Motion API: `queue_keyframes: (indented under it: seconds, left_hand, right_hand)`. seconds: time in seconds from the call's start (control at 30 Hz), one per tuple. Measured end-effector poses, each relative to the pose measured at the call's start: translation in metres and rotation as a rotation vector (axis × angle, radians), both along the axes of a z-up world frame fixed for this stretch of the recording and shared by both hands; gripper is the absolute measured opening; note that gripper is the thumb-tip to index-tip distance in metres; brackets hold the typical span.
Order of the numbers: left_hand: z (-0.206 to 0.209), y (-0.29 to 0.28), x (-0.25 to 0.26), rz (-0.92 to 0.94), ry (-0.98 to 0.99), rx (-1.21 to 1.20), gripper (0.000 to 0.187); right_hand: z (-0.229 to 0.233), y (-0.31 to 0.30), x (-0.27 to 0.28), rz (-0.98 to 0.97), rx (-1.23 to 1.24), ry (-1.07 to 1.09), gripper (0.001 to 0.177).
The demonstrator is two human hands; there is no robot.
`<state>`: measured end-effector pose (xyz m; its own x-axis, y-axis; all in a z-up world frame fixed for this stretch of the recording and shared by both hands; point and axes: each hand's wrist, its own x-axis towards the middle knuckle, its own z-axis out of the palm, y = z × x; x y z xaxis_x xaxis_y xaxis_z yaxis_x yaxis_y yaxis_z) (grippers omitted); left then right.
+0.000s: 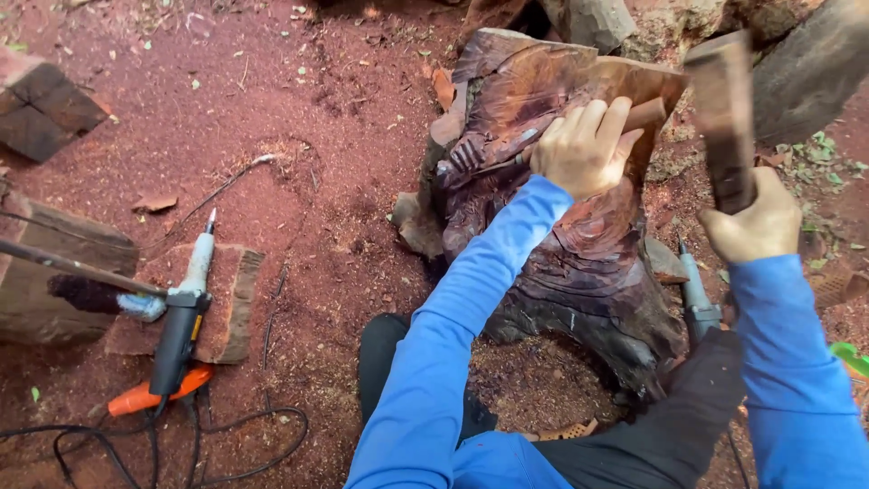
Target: Carving a wooden sculpture using a hand chisel and a wooden mallet
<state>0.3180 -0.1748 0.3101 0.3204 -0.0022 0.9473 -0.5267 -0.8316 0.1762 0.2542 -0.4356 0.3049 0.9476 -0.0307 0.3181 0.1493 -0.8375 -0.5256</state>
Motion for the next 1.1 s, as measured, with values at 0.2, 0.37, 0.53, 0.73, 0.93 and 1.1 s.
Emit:
queue_keyframes:
  seconds: [0.2, 0.37, 0.53, 0.73, 0.93, 1.1]
  left_hand:
    - [-0.004, -0.002, -0.005, -0.020, 0.020, -0.005, 0.041]
    - [-0.020, -0.017, -0.015, -0.027, 0.068, 0.079, 0.051]
    - [-0.007, 0.006, -0.011, -0.069, 0.021, 0.130, 0.050]
    - [-0.006, 0.012, -0.022, -0.134, 0.004, 0.142, 0.043]
    - [-0.021, 0.003, 0.006, -0.072, 0.002, 0.081, 0.047]
    - [-0.003, 0.015, -0.012, -0.024, 0.018, 0.065, 0.047]
  right_hand:
    - [-0.004, 0.003, -0.016, 0.035, 0.181, -0.016, 0.031]
    - [-0.018, -0.018, -0.029, -0.037, 0.060, -0.005, 0.045]
    - [-0.007, -0.007, -0.047, 0.021, 0.615, -0.062, 0.027]
    - [-0.008, 0.047, -0.046, 0.122, 0.024, -0.261, 0.033]
    - [-0.004, 0.023, -0.025, -0.103, 0.617, -0.293, 0.029]
    - [0.022, 0.036, -0.028, 0.004, -0.066, -0.114, 0.025]
